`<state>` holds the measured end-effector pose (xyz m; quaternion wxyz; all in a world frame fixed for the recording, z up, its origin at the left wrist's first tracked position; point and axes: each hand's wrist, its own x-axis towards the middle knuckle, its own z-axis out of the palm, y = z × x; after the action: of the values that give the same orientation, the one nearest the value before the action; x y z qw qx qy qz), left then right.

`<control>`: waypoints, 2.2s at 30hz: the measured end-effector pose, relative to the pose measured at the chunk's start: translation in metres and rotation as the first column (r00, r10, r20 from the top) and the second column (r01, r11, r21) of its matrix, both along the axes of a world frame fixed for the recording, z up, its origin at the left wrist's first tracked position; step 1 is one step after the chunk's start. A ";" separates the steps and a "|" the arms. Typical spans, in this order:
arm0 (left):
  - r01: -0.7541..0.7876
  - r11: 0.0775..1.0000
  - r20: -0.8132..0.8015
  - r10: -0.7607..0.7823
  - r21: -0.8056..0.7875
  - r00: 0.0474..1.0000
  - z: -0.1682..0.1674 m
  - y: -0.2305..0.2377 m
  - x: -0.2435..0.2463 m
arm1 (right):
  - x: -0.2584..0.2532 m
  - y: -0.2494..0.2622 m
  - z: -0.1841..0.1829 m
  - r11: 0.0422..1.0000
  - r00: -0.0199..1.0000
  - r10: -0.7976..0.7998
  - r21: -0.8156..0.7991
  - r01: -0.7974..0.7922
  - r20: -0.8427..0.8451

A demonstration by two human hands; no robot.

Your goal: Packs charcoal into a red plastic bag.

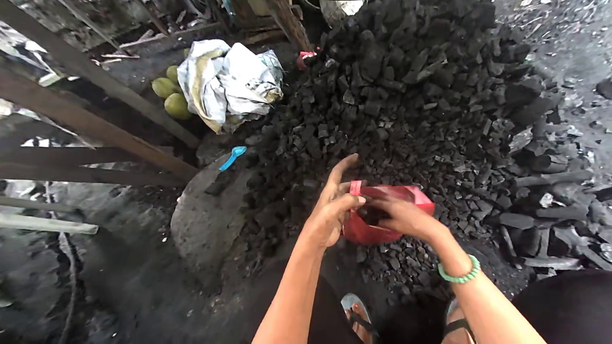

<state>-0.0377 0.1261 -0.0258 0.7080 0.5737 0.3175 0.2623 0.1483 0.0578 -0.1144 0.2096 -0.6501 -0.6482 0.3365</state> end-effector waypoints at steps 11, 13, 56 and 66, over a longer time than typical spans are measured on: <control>-0.087 0.995 0.050 0.084 0.058 0.995 0.007 0.001 -0.005 | 0.000 -0.117 -0.174 0.426 0.641 -0.726 -0.568 0.704 0.250; -0.117 0.991 0.056 0.113 0.067 0.992 0.007 0.003 -0.006 | -0.031 -0.108 -0.173 0.479 0.658 -0.680 -0.485 0.732 0.322; 0.703 0.689 -0.981 0.056 0.174 0.188 0.005 -0.020 -0.010 | 0.028 -0.111 0.025 0.916 0.738 0.211 0.134 -0.378 0.641; 0.863 0.504 -0.910 -0.341 0.035 0.236 0.070 -0.041 0.048 | -0.012 -0.111 0.137 0.725 0.955 0.100 0.637 -0.262 0.279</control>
<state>0.0107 0.0853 0.0444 0.3185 0.8724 0.2504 -0.2735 0.1368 -0.0537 0.0221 0.3193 -0.4988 -0.8053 0.0255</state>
